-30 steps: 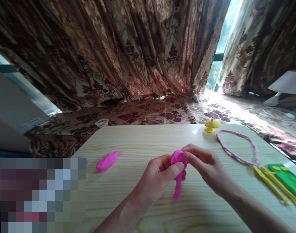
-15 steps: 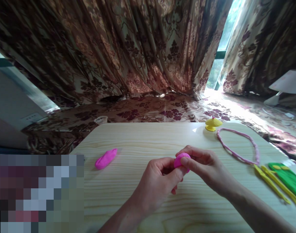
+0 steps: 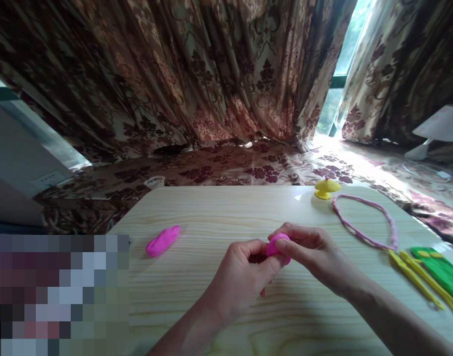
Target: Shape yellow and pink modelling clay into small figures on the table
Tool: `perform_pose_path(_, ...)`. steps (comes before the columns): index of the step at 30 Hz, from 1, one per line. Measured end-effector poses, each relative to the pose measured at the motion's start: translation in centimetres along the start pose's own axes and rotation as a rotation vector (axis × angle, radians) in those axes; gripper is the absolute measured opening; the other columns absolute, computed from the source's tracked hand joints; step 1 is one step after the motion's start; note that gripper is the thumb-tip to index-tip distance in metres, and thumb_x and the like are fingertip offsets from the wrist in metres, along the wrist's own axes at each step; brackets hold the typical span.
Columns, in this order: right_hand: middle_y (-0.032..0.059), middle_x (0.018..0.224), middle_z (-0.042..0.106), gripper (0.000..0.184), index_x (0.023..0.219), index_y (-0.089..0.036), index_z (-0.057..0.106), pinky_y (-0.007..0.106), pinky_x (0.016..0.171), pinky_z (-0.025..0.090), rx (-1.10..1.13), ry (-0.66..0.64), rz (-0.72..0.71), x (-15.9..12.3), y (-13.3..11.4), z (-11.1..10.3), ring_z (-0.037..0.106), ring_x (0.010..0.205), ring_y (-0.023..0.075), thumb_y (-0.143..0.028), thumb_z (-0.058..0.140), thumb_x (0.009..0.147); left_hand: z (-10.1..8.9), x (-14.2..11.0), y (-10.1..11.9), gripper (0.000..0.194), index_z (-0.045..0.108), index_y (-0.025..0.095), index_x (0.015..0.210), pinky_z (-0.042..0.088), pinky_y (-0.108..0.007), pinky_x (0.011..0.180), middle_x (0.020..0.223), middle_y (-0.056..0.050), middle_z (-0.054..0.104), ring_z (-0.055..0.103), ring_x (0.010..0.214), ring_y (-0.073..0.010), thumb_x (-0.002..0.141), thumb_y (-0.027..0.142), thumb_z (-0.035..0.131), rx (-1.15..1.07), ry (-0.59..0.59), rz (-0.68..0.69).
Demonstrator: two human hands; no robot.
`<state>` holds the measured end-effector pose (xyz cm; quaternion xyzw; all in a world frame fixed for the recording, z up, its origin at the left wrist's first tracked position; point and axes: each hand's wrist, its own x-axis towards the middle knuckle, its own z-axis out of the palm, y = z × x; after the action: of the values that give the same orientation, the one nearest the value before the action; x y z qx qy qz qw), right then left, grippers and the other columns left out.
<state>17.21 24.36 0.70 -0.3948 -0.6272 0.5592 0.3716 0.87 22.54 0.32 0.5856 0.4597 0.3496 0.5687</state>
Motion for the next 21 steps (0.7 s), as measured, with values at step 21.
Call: perform_pose_path(21,0.0002,0.069,0.057,0.027,0.074,-0.015,0.064,0.023,0.059,0.042,-0.041,0.035,-0.035,0.03,0.45,0.04,0.052,0.066,0.0121,-0.039,0.057,0.084,0.36,-0.18,0.02,0.026,0.067,0.016,0.073,0.038,-0.018,0.048,0.055,0.004,0.045,0.042,0.052,-0.0078,0.079,0.039,0.058,-0.029,-0.058,-0.02)
